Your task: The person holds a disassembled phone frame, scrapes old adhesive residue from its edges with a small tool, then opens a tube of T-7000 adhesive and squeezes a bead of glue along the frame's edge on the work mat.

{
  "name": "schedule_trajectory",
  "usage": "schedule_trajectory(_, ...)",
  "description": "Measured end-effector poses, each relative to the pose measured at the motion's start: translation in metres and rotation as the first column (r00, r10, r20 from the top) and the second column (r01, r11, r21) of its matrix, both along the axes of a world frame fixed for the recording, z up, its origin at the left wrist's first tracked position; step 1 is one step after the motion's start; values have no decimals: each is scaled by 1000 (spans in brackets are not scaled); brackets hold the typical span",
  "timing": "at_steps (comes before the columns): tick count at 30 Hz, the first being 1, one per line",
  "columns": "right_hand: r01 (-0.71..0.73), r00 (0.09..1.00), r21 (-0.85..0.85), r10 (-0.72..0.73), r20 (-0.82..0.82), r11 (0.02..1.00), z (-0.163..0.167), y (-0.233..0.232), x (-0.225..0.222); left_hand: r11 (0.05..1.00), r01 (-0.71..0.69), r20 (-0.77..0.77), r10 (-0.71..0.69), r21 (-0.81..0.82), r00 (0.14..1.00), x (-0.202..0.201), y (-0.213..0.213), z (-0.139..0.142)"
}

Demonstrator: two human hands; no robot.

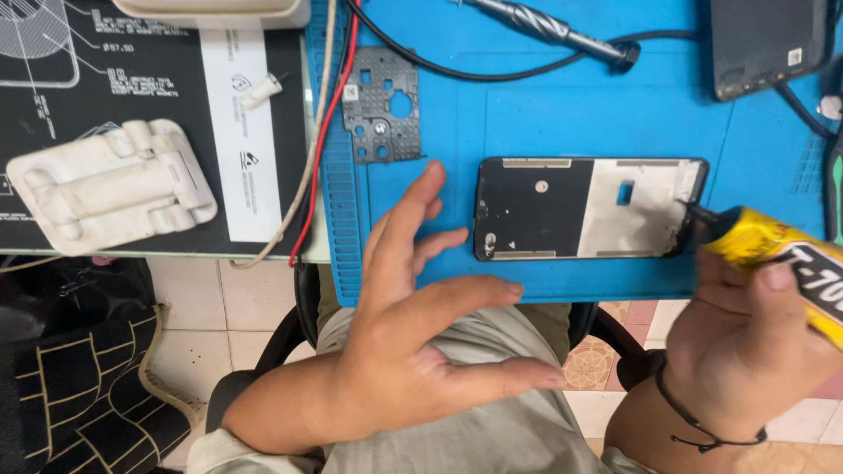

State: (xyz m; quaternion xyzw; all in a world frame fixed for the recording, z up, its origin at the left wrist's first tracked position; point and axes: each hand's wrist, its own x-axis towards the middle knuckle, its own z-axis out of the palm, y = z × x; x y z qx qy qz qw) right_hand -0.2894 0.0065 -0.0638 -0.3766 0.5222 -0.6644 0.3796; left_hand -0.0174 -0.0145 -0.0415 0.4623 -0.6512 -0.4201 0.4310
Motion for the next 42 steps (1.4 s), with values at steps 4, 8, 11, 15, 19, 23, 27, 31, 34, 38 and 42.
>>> schedule_trajectory(4,0,999,-20,1,36,1000,-3,-10,3,998,-20,-87,25,59,996,-12,16,-5)
schedule_trajectory(8,-43,998,-25,44,52,999,-5,-43,2,999,-1,-83,5,48,997,-18,23,-3)
schedule_trajectory(11,24,991,-101,-38,-131,995,-8,-40,12,999,-35,83,38,-31,996,-19,18,-4)
schedule_trajectory(15,-19,888,-123,-40,-458,992,-19,-17,39,987,-38,390,98,-158,916,-17,4,-11)
schedule_trajectory(19,-160,858,7,143,-493,987,-24,-8,61,993,14,454,41,-117,890,-20,-3,-17)
schedule_trajectory(23,-232,840,19,210,-500,973,-25,-18,72,995,20,463,28,-98,886,-19,-1,-19)
schedule_trajectory(27,-244,852,-1,214,-477,970,-28,-22,78,994,38,441,11,-103,897,-14,-1,-22)
schedule_trajectory(31,-233,831,-8,195,-521,972,-29,-24,81,993,38,427,15,-115,904,-12,-1,-24)
schedule_trajectory(34,-247,792,17,212,-572,969,-25,-27,84,993,40,423,10,-109,906,-12,-1,-24)
schedule_trajectory(38,-214,802,-2,174,-571,977,-17,-32,88,992,44,413,8,-115,911,-11,-2,-24)
schedule_trajectory(42,-267,748,85,262,-611,960,-10,-34,85,993,35,418,14,-110,908,-11,-3,-22)
